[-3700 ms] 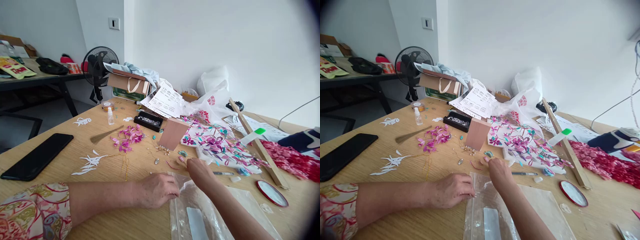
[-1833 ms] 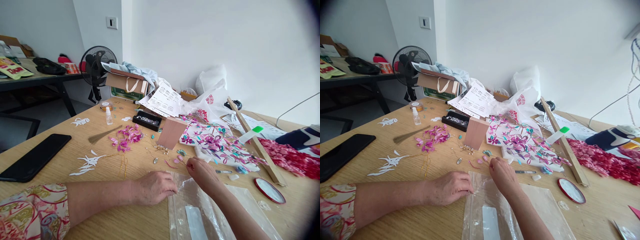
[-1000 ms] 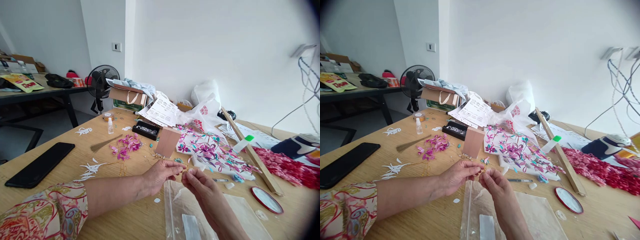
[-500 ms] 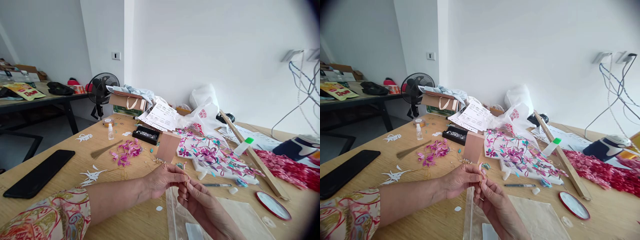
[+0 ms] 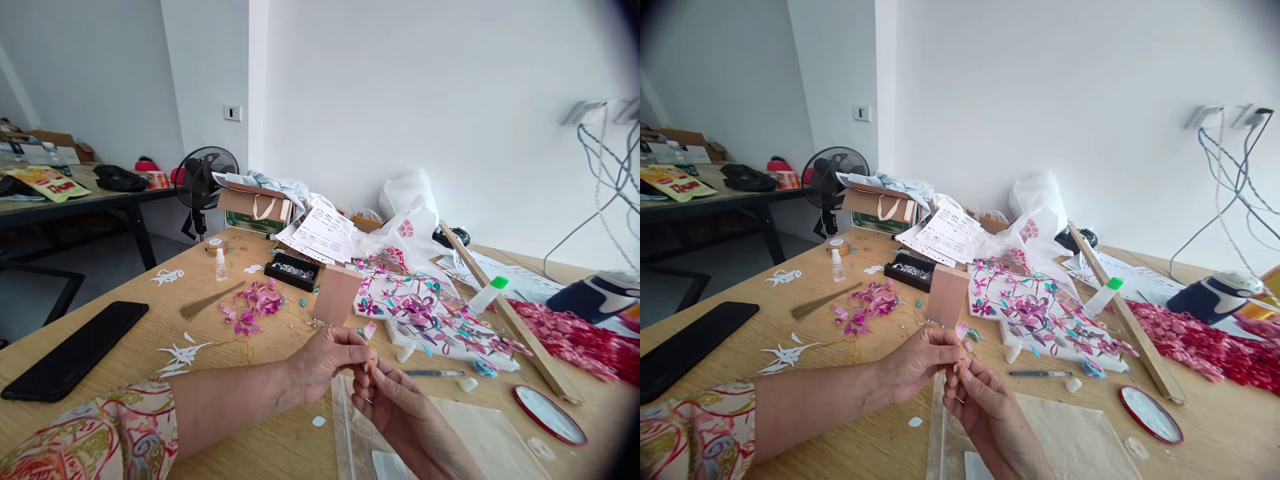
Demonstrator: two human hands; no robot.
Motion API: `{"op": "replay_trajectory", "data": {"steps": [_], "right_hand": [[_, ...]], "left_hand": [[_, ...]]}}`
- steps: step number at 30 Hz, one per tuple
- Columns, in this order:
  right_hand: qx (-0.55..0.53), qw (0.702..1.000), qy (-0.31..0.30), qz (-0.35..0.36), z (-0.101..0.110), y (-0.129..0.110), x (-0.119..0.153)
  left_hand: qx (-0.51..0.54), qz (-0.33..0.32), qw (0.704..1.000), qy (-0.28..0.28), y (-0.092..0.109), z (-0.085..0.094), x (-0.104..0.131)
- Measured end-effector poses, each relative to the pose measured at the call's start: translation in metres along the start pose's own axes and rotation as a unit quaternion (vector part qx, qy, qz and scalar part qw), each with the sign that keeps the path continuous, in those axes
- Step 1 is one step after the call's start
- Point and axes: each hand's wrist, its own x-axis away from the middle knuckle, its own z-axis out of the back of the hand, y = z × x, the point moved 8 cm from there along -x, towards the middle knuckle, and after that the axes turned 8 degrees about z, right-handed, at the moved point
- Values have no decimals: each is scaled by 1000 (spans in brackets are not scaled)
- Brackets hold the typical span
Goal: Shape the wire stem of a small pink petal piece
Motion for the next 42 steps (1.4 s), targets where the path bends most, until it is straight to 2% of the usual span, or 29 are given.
{"op": "replay_trajectory", "data": {"steps": [3,7,11,15,26,31,35,42], "right_hand": [[27,999,19,21,4,0,-1],[161,977,94,104,19,-11,-5],[248,945,118,179,21,-26,-8],[296,925,124,204,16,-33,-8],[254,943,72,204,10,-25,-10],[244,946,82,196,13,-23,-7],[233,950,98,182,17,-20,-5],[226,954,108,162,20,-17,-3]], "left_hand": [[-23,-29,998,45,6,5,1],[-71,-74,987,125,14,12,5],[-93,-86,981,148,15,12,5],[-118,-82,975,167,14,15,2],[-75,-59,988,118,9,7,4],[-66,-68,991,93,16,3,9],[-65,-75,989,106,26,6,11],[-26,-34,994,97,25,14,7]]}}
